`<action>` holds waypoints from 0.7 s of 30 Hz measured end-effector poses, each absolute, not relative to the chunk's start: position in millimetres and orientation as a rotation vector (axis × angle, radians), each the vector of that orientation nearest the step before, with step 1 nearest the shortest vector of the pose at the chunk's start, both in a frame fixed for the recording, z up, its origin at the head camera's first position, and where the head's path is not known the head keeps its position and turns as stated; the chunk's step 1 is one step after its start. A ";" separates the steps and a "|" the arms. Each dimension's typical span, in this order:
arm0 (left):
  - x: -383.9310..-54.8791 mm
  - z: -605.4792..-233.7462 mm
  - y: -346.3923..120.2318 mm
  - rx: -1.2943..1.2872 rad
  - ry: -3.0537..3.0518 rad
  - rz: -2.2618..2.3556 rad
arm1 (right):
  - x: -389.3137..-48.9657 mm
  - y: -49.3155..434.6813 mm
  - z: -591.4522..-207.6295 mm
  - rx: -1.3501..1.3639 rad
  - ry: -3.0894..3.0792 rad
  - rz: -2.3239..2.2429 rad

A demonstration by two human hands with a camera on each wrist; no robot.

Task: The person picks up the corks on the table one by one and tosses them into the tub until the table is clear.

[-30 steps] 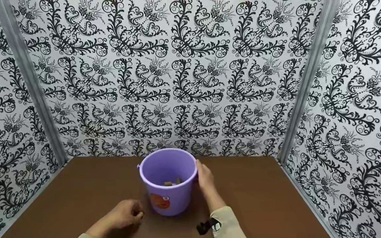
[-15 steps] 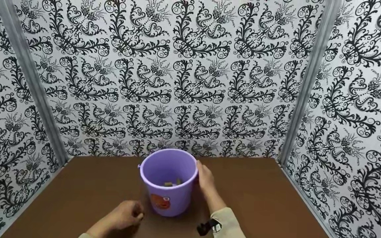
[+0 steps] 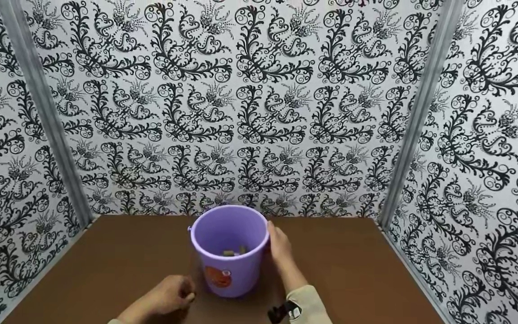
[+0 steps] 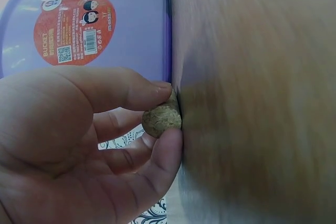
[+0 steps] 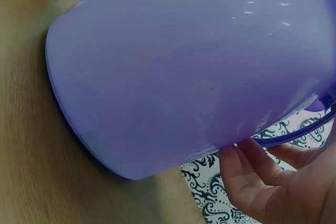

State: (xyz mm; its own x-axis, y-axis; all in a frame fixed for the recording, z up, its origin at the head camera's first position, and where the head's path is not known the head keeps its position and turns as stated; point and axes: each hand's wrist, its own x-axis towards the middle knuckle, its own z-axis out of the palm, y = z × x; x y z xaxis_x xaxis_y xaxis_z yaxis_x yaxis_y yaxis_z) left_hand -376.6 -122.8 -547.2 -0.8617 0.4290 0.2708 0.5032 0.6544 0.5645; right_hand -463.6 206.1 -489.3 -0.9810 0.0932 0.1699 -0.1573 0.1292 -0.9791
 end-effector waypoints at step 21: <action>-378.4 -544.3 -121.7 -0.815 -2.798 -0.911 | -461.6 205.4 -493.0 0.131 -2.206 1.934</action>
